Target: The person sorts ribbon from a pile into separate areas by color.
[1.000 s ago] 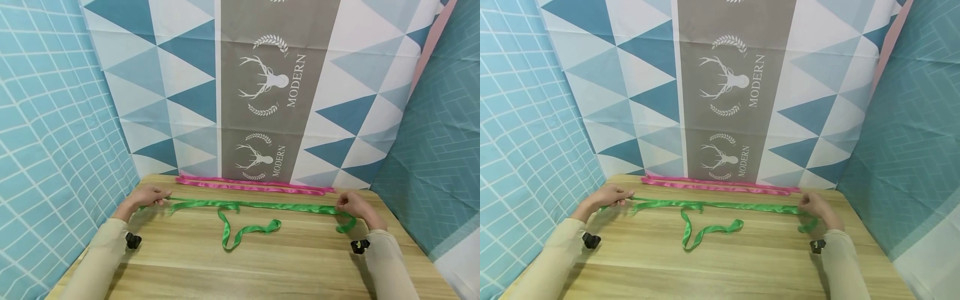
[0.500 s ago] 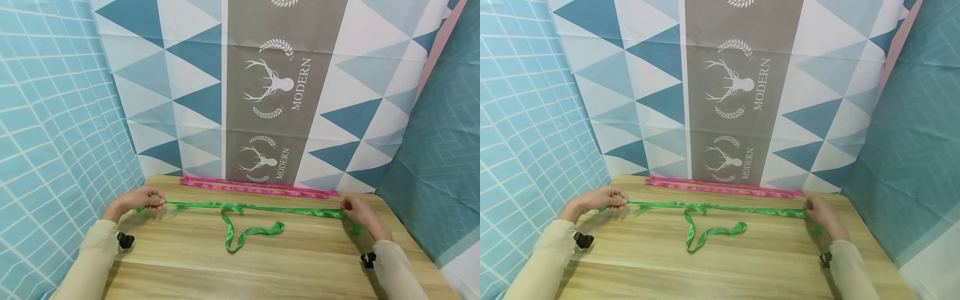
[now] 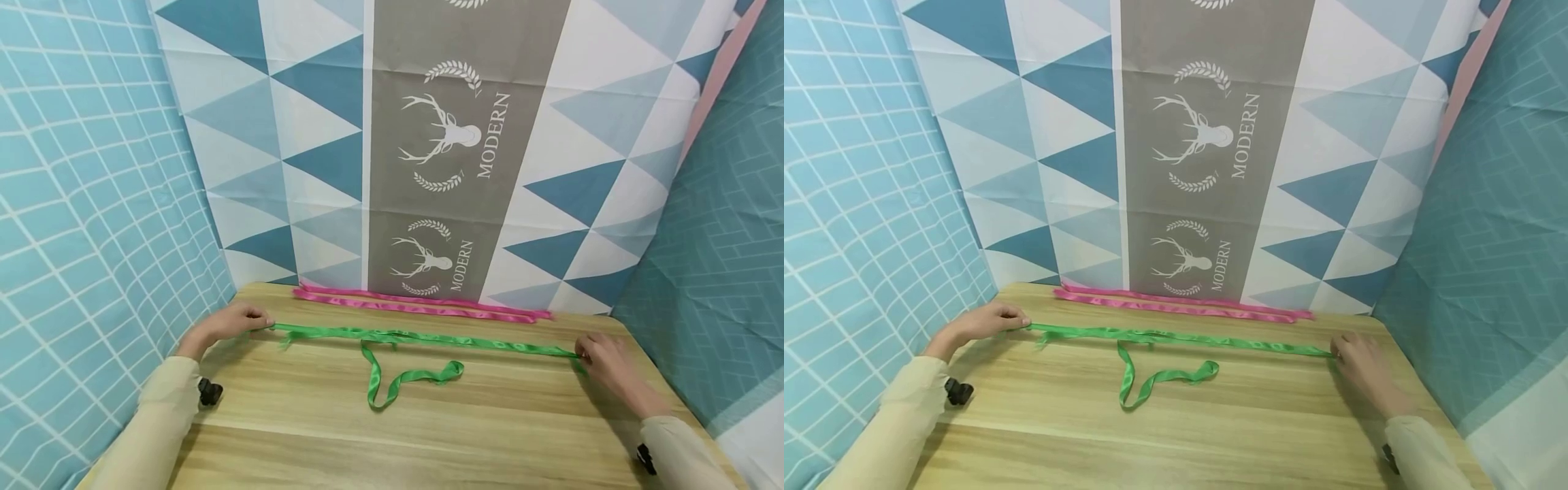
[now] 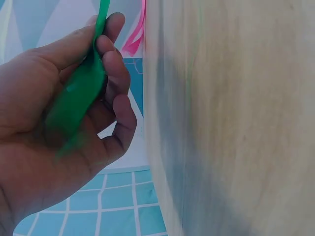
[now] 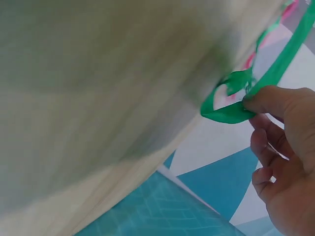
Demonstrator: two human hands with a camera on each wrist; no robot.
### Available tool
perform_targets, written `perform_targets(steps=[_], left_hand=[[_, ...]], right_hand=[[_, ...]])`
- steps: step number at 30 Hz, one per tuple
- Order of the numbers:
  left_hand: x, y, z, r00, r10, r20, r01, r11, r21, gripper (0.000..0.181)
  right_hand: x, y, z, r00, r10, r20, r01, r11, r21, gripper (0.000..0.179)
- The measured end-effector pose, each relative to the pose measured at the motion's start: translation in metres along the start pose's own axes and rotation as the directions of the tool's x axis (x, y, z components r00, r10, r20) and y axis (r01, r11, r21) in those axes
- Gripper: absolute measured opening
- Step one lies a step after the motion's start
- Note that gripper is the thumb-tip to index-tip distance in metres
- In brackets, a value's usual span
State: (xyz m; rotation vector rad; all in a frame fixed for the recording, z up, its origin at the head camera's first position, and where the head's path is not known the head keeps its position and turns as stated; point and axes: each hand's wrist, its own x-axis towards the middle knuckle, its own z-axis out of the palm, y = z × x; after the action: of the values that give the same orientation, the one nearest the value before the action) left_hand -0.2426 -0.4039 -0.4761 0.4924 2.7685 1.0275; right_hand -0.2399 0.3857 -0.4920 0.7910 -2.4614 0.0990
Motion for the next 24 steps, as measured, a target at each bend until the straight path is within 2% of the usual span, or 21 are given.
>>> perform_targets(steps=[2,7,11,13,17,24], left_hand=[[0.001,0.000,0.001,1.000,0.019,-0.008,-0.019,1.000,0.013,0.031],[0.003,0.002,0.004,0.997,0.064,-0.040,-0.061,0.995,0.076,0.018],[0.004,0.005,0.007,0.992,0.114,-0.058,-0.104,0.983,0.154,0.012],[0.005,0.008,0.008,0.989,0.133,-0.062,-0.120,0.976,0.181,0.012],[0.007,0.010,0.009,0.988,0.137,-0.066,-0.122,0.974,0.188,0.013],[0.007,0.008,0.011,0.984,0.154,-0.090,-0.136,0.975,0.175,0.014]], right_hand=[[-0.007,0.001,-0.001,1.000,-0.013,0.005,0.013,1.000,-0.010,0.032],[-0.019,0.003,-0.002,0.996,0.040,0.079,-0.038,0.999,-0.029,0.036],[-0.024,0.006,-0.004,0.983,0.086,0.161,-0.082,0.996,-0.033,0.027],[-0.027,0.007,-0.005,0.970,0.123,0.211,-0.120,0.992,-0.028,0.021],[-0.029,0.007,-0.010,0.929,0.201,0.312,-0.208,0.978,-0.012,0.016],[-0.028,0.002,-0.019,0.868,0.249,0.430,-0.274,0.962,-0.004,0.020]])
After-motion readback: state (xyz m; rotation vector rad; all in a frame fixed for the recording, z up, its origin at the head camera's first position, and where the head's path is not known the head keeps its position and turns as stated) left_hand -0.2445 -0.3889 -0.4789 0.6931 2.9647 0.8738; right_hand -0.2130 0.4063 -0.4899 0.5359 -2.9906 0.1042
